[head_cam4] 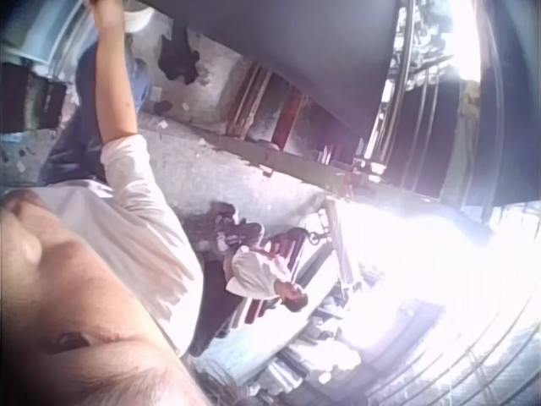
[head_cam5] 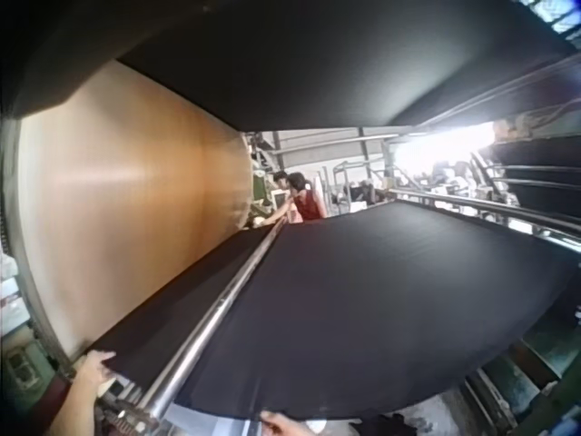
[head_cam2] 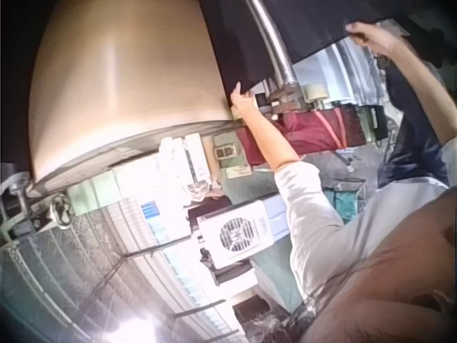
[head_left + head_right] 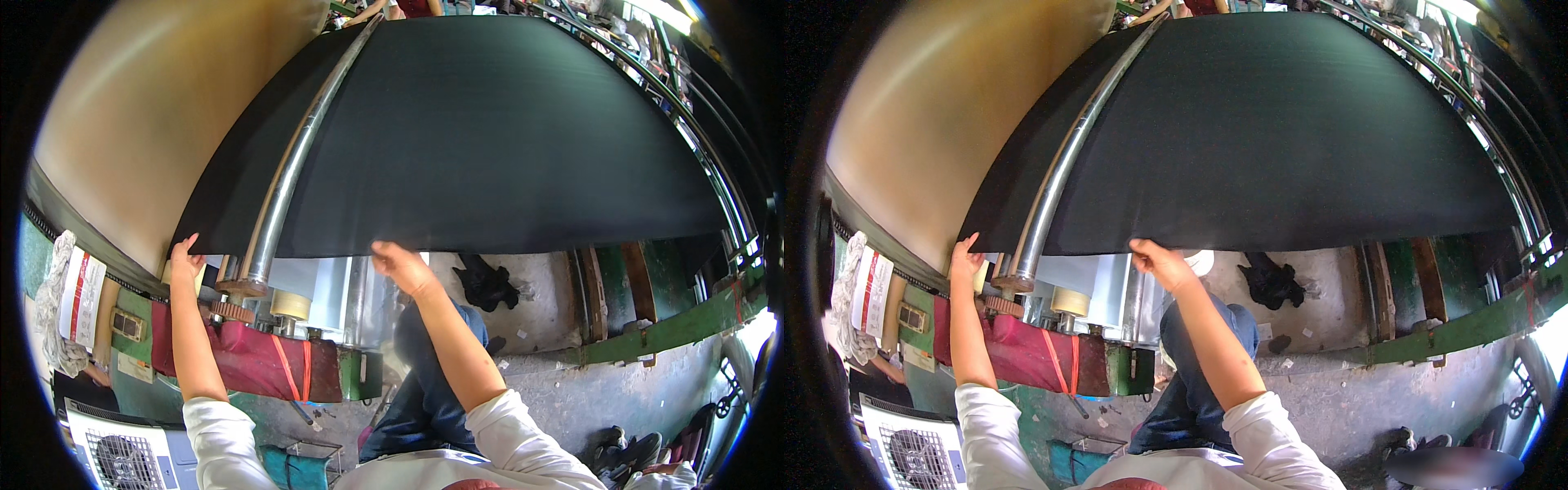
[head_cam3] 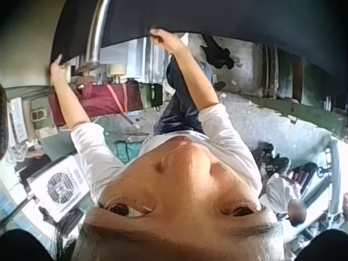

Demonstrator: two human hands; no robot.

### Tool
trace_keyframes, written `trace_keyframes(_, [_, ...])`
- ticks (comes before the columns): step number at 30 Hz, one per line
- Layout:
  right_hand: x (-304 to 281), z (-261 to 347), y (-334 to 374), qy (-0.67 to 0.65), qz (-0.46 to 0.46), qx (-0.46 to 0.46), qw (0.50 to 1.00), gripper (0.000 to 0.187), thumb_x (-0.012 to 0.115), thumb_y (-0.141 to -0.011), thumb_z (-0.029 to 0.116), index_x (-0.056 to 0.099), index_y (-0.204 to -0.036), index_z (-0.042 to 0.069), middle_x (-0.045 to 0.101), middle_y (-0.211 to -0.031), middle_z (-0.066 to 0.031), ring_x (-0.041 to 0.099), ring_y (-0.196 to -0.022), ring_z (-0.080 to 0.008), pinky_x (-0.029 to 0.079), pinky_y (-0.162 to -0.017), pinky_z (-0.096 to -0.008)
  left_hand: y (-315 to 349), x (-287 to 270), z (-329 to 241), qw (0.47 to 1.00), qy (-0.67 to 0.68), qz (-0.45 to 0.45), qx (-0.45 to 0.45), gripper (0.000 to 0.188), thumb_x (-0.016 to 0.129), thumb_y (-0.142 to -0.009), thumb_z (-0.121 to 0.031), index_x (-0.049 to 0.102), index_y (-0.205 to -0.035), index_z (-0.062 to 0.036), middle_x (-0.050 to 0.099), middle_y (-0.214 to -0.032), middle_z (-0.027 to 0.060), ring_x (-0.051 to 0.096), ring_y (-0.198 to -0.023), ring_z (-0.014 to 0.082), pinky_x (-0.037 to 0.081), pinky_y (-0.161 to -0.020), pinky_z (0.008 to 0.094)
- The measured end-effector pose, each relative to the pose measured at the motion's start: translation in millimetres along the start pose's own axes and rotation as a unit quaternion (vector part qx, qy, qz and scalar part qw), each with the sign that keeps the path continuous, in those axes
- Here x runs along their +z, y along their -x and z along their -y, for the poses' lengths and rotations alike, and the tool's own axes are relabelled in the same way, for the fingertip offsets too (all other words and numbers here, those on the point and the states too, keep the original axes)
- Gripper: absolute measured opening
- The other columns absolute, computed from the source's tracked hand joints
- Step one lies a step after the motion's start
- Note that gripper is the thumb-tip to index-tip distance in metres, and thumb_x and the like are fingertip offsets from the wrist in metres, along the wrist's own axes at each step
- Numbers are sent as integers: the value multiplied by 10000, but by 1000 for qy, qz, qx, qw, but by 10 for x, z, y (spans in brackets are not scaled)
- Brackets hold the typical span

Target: The person feeds a large black sheet of material into a roller machine, using both hands to guide and smooth the material as it moves through the rollers. The person maintains tension and alignment while the material is processed.

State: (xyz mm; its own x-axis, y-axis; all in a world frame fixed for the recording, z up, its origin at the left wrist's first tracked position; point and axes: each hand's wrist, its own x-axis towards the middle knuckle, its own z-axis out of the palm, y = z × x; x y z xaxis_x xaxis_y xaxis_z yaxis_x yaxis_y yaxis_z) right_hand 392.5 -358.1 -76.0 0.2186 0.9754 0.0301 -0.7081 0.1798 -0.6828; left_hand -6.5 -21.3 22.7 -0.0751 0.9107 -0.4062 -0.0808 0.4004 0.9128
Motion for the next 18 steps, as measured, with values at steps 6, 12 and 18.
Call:
trace_keyframes(6, [119,-19,-3,126,-14,-18,992,218,617,-797,219,564,-654,62,476,-522,-9,437,-492,-104,328,-491,-248,-23,-52,15,995,19,-100,20,267,445,-909,-304,638,-1033,-166,507,-1158,68,483,-915,233,459,-740,311])
trace_keyframes(12, [-87,94,-37,-144,-155,-78,974,120,642,-789,165,562,-837,89,541,-764,7,462,-592,-106,341,-516,-238,201,170,30,999,-7,31,26,293,442,-923,-324,618,-1072,-144,555,-1086,48,496,-895,209,470,-692,307])
trace_keyframes(18, [4,10,16,105,27,9,994,216,624,-805,199,547,-640,83,482,-543,2,441,-496,-101,320,-493,-236,236,185,35,992,-45,116,16,296,420,-931,-324,629,-1053,-154,562,-1101,40,502,-898,202,453,-691,310])
